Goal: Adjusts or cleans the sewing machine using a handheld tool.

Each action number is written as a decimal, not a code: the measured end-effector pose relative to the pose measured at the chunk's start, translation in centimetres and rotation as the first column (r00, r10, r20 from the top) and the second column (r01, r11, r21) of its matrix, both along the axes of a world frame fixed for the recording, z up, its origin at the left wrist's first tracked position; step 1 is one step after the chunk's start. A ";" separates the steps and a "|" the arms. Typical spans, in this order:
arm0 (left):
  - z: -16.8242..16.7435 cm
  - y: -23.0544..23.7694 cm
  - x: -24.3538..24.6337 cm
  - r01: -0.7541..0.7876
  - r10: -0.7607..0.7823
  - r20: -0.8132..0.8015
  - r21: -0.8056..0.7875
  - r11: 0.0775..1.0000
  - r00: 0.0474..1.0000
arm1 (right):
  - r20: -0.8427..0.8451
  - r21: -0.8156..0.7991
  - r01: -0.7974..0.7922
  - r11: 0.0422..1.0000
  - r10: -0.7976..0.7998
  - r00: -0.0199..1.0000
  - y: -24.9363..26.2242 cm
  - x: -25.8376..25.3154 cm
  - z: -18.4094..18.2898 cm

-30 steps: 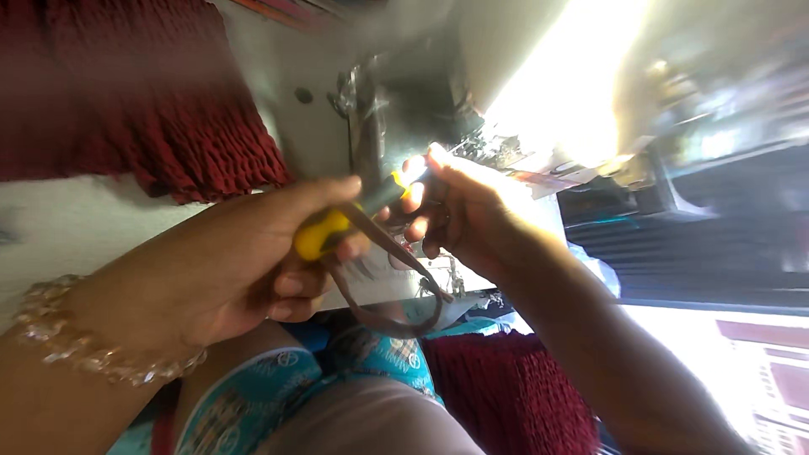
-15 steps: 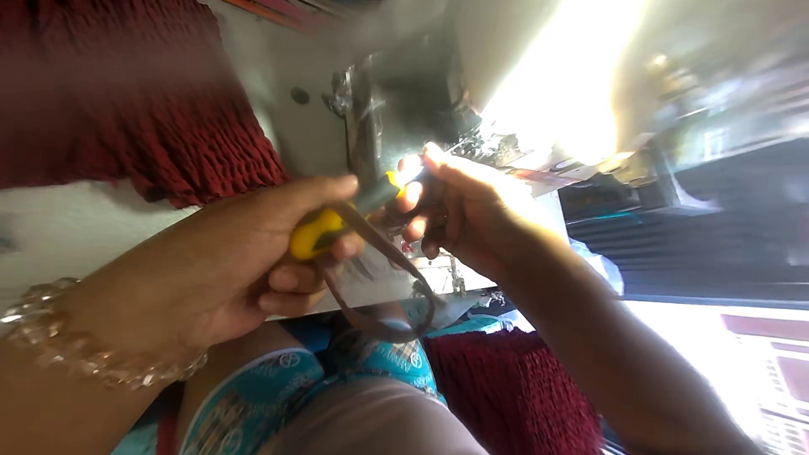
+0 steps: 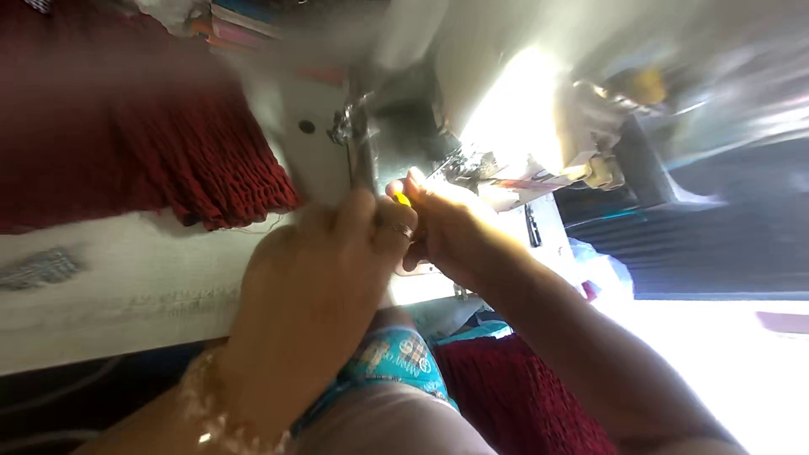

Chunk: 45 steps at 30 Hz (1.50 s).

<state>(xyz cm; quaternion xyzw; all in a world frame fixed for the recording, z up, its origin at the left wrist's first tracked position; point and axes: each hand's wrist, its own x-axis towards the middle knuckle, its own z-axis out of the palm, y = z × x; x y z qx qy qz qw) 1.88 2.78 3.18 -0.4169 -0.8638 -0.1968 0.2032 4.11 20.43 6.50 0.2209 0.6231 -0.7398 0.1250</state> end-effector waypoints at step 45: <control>1.3 -2.4 -4.8 -0.153 -0.402 0.896 0.377 0.913 -0.189 | -0.024 -0.184 0.060 0.981 -0.065 0.998 0.7 -0.7 -0.1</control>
